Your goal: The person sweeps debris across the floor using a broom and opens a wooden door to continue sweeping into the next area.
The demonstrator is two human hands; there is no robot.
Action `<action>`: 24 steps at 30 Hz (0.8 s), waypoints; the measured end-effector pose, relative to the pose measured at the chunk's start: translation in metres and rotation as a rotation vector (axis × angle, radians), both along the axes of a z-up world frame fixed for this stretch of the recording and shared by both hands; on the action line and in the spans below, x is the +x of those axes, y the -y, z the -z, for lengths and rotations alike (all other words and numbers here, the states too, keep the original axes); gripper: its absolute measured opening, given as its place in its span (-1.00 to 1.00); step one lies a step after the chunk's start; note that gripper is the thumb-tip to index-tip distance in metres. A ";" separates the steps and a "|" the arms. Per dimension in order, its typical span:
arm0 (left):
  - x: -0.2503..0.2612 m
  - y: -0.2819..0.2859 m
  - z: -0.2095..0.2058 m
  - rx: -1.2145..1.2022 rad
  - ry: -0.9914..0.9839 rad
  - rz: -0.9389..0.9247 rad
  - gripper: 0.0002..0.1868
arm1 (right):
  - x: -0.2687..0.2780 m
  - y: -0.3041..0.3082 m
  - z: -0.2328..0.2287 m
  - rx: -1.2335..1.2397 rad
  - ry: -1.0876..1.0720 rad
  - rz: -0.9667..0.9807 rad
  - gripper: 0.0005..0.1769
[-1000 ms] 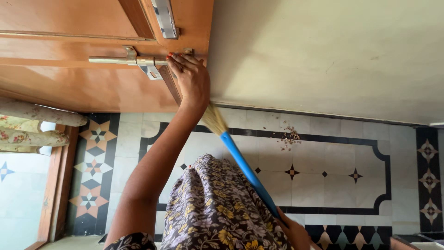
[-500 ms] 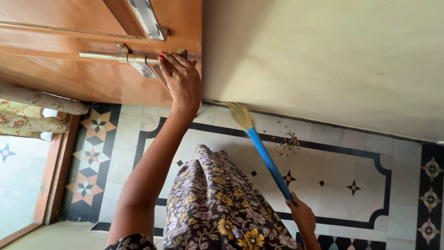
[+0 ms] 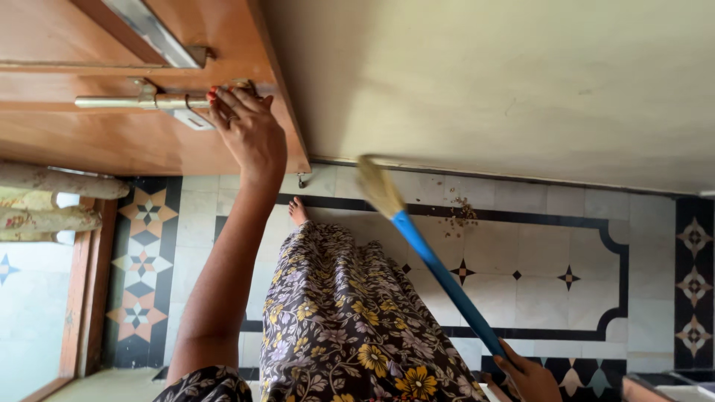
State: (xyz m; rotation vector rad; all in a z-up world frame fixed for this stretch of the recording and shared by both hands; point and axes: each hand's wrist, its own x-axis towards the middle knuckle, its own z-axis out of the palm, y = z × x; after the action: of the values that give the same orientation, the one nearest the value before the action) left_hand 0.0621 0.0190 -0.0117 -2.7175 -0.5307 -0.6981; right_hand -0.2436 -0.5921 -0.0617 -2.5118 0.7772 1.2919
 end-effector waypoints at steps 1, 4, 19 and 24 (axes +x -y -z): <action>-0.002 -0.001 -0.001 -0.032 0.001 0.010 -0.39 | 0.000 -0.011 -0.003 0.029 0.006 -0.002 -0.33; -0.001 -0.003 -0.002 -0.081 0.004 0.020 -0.41 | 0.023 -0.065 0.012 0.083 0.016 -0.063 -0.34; -0.008 -0.005 -0.005 -0.073 0.036 0.058 -0.43 | 0.064 -0.106 0.052 -0.109 0.114 -0.091 -0.43; -0.011 -0.011 -0.005 -0.110 0.035 0.088 -0.42 | 0.035 -0.071 0.041 -0.196 0.214 0.103 -0.43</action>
State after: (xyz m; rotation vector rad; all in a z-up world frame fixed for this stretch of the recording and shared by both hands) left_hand 0.0515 0.0296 -0.0069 -2.8504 -0.4727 -0.7615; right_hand -0.2089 -0.5210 -0.1030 -2.6626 1.0095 0.9359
